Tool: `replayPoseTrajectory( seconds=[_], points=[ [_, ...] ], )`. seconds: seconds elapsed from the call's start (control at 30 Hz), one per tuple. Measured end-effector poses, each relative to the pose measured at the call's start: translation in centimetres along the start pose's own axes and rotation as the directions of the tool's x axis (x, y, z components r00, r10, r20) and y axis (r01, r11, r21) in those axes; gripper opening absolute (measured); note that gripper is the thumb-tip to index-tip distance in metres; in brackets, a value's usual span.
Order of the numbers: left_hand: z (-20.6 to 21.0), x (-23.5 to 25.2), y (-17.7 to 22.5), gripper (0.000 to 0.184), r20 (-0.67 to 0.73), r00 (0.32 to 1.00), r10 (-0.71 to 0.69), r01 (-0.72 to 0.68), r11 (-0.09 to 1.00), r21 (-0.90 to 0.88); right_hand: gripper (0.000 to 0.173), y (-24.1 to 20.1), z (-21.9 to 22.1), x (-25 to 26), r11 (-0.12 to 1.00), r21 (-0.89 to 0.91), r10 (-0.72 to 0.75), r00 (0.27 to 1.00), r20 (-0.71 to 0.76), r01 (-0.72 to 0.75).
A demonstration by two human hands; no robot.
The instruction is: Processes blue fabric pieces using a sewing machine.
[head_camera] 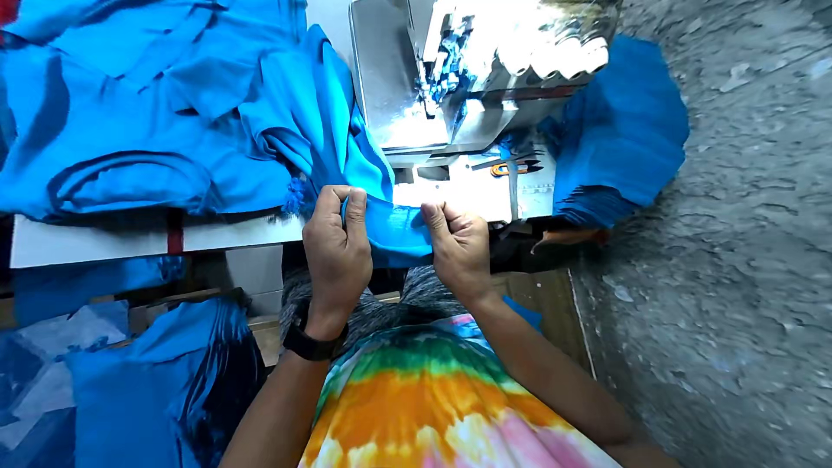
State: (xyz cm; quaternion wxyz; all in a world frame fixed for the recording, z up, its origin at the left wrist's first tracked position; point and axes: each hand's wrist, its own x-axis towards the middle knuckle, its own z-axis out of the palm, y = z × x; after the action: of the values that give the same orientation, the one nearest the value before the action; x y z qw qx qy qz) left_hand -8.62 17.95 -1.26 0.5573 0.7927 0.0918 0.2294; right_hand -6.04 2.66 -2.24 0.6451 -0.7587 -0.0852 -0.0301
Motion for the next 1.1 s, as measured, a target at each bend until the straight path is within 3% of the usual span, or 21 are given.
replayPoseTrajectory(
  seconds=[1.1],
  points=[
    [0.11,0.03,-0.69,0.017,-0.018,1.0,0.018,-0.017,0.998,0.064,0.027,0.98,0.16,-0.21,1.0,0.004,0.017,1.0,-0.02,-0.017]
  ],
)
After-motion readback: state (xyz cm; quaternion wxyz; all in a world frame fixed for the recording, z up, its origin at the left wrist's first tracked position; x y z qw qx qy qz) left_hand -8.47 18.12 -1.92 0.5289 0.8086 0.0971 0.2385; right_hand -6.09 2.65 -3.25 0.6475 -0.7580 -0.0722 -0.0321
